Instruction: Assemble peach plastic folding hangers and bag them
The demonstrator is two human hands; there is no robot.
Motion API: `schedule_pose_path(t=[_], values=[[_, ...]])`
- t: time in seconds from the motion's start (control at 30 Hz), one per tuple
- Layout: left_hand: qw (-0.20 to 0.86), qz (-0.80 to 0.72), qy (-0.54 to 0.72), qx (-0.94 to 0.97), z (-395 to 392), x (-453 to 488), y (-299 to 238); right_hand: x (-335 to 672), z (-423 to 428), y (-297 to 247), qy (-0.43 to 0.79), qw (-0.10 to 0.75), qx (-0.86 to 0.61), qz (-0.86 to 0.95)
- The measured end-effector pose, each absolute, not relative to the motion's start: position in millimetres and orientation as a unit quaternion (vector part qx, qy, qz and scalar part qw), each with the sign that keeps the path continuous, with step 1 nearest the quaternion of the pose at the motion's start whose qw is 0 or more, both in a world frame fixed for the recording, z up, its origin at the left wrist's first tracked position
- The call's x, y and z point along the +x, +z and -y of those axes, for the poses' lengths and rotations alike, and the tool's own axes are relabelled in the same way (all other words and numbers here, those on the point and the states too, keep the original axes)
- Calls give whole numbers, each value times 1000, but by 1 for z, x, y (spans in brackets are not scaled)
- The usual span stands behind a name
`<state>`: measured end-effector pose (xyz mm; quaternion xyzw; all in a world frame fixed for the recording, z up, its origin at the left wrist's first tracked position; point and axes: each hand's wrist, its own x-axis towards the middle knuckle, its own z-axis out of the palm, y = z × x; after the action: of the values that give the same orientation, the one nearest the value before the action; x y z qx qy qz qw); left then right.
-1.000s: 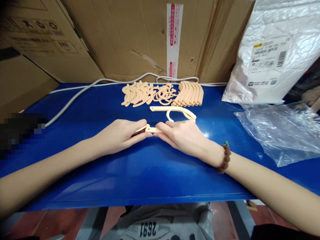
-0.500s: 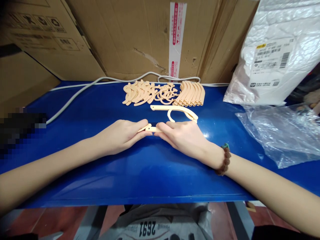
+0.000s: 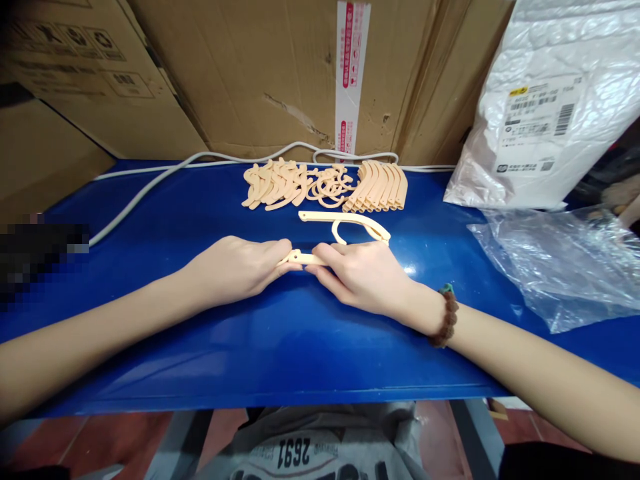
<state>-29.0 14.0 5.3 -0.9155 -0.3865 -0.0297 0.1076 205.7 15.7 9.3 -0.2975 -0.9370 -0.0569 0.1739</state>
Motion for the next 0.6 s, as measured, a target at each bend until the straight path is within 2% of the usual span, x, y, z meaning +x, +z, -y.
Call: schedule_pose_path(t=[0.23,0.6], values=[[148,383,-21,-911,-15,-29,8,206,-15,9,-47,161,-306,937],[131,383,-23,-914,-16,-29,5,206,-16,7,-54,159,-312,935]])
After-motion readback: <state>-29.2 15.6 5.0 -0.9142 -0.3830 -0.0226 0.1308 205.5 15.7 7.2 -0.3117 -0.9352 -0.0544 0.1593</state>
